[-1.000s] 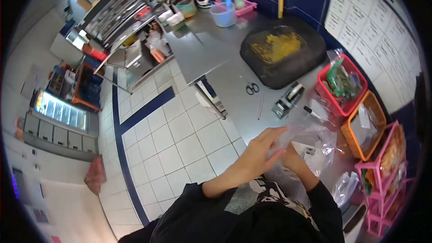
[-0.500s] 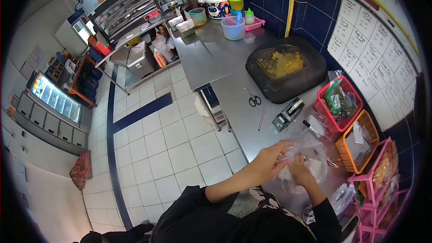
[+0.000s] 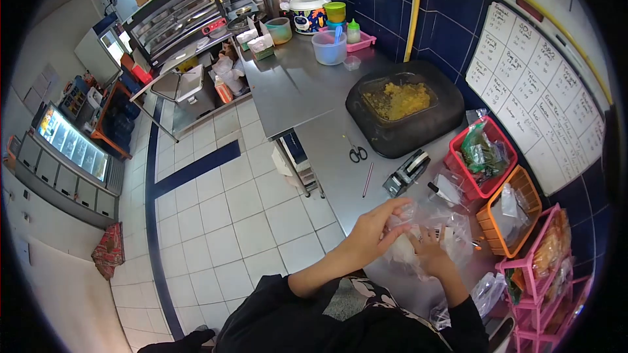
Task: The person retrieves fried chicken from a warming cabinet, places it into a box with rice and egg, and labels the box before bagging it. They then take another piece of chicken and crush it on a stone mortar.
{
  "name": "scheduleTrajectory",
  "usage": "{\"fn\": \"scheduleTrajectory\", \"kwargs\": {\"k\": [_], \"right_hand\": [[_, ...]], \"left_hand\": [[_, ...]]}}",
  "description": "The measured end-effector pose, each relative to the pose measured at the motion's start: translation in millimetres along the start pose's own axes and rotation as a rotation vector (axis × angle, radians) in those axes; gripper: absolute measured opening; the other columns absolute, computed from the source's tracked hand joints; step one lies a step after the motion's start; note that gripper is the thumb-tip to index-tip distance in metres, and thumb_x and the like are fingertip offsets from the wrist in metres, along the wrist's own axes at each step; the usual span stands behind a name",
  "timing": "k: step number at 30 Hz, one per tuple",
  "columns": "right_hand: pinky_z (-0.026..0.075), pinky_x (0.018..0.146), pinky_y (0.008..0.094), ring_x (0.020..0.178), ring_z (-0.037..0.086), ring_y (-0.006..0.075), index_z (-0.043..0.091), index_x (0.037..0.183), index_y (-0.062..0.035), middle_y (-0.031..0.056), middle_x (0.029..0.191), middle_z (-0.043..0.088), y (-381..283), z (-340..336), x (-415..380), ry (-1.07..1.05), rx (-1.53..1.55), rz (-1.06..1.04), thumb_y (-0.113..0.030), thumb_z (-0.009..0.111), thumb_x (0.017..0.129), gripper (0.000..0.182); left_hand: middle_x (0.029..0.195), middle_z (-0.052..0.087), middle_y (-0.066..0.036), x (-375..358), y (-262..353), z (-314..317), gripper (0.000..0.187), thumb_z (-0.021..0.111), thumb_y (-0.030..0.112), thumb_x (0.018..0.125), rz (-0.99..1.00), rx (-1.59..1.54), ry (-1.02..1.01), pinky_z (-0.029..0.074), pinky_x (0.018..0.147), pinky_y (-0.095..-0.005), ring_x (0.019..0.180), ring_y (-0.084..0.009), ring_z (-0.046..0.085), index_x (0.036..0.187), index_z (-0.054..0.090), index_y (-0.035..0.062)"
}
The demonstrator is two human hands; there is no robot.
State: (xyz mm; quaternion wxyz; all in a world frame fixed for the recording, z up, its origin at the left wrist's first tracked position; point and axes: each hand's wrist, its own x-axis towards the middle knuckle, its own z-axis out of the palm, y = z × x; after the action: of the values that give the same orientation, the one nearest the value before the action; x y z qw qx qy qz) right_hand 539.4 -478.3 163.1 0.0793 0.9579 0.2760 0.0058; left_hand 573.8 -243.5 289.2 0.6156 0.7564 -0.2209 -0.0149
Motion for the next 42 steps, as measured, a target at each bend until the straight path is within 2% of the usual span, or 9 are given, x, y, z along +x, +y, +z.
{"fn": "scheduleTrajectory", "kwargs": {"k": [2,6,11,18,21,26,32,33,42], "right_hand": [[0.016,0.100,0.0638,0.124,0.031,0.0397,0.038,0.133,-0.0130,0.0211,0.130,0.036,3,-70,0,-0.207,0.394,0.209,-0.040,0.072,0.064,0.082],[0.031,0.096,0.0532,0.115,0.043,0.0343,0.049,0.123,-0.0095,0.0214,0.117,0.049,48,-85,-40,-0.194,0.273,0.330,-0.046,0.072,0.064,0.073],[0.047,0.066,0.0373,0.070,0.061,0.0315,0.063,0.081,0.0008,0.0184,0.083,0.061,59,-130,-75,-0.153,0.261,0.607,-0.047,0.071,0.065,0.051],[0.048,0.055,0.0395,0.066,0.062,0.0302,0.062,0.087,-0.0056,0.0117,0.083,0.063,22,-248,-72,-0.670,0.450,0.183,-0.024,0.071,0.068,0.027],[0.034,0.092,0.0428,0.105,0.044,0.0374,0.036,0.128,-0.0037,0.0186,0.115,0.045,26,-218,-77,-0.583,0.863,-0.249,-0.011,0.065,0.064,0.070],[0.041,0.082,0.0403,0.095,0.048,0.0375,0.041,0.122,-0.0028,0.0192,0.103,0.046,16,-224,-57,-0.479,0.950,-0.304,0.001,0.061,0.060,0.066],[0.046,0.068,0.0385,0.082,0.056,0.0269,0.054,0.105,-0.0054,0.0097,0.088,0.055,15,-214,-41,0.218,0.405,-0.238,0.002,0.059,0.067,0.039],[0.048,0.050,0.0347,0.065,0.059,0.0278,0.057,0.093,-0.0069,0.0077,0.079,0.058,15,-206,-39,0.305,0.244,-0.212,-0.015,0.072,0.065,0.033],[0.045,0.058,0.0302,0.066,0.057,0.0241,0.044,0.108,-0.0019,0.0131,0.092,0.053,19,-147,-42,0.522,0.463,0.091,0.008,0.067,0.058,0.056]], "left_hand": [[0.094,0.059,-0.010,8,-2,-3,0.047,0.062,0.001,0.079,0.051,0.051,0.035,0.044,0.056,-0.0251,0.058,-0.0140,0.053,0.123,0.046,0.0081],[0.107,0.054,-0.012,31,-6,-11,0.049,0.057,-0.007,0.079,0.264,0.213,0.141,0.046,0.060,-0.0265,0.067,-0.0189,0.059,0.124,0.044,0.0059],[0.120,0.044,-0.015,57,0,-4,0.048,0.053,-0.011,0.079,0.379,0.208,0.144,0.047,0.065,-0.0270,0.089,-0.0227,0.058,0.123,0.044,0.0044],[0.114,0.043,-0.013,74,19,16,0.049,0.055,-0.006,0.077,0.361,0.022,-0.012,0.043,0.076,-0.0275,0.093,-0.0200,0.049,0.122,0.045,0.0080],[0.111,0.040,-0.012,80,23,31,0.050,0.053,-0.005,0.076,0.394,-0.121,-0.125,0.040,0.079,-0.0279,0.096,-0.0212,0.045,0.123,0.045,0.0104],[0.114,0.036,-0.012,85,4,61,0.049,0.050,-0.007,0.078,0.613,-0.060,-0.129,0.039,0.083,-0.0310,0.101,-0.0232,0.044,0.123,0.044,0.0102],[0.119,0.035,-0.012,81,9,66,0.043,0.046,-0.010,0.081,0.545,-0.200,-0.239,0.039,0.087,-0.0343,0.108,-0.0240,0.044,0.120,0.044,0.0081],[0.120,0.035,-0.012,80,13,65,0.041,0.046,-0.009,0.081,0.568,-0.192,-0.239,0.040,0.086,-0.0336,0.107,-0.0239,0.044,0.118,0.045,0.0079],[0.123,0.037,-0.013,76,14,65,0.035,0.052,-0.002,0.083,0.597,-0.266,-0.344,0.040,0.088,-0.0339,0.116,-0.0275,0.042,0.116,0.043,0.0077]]}}
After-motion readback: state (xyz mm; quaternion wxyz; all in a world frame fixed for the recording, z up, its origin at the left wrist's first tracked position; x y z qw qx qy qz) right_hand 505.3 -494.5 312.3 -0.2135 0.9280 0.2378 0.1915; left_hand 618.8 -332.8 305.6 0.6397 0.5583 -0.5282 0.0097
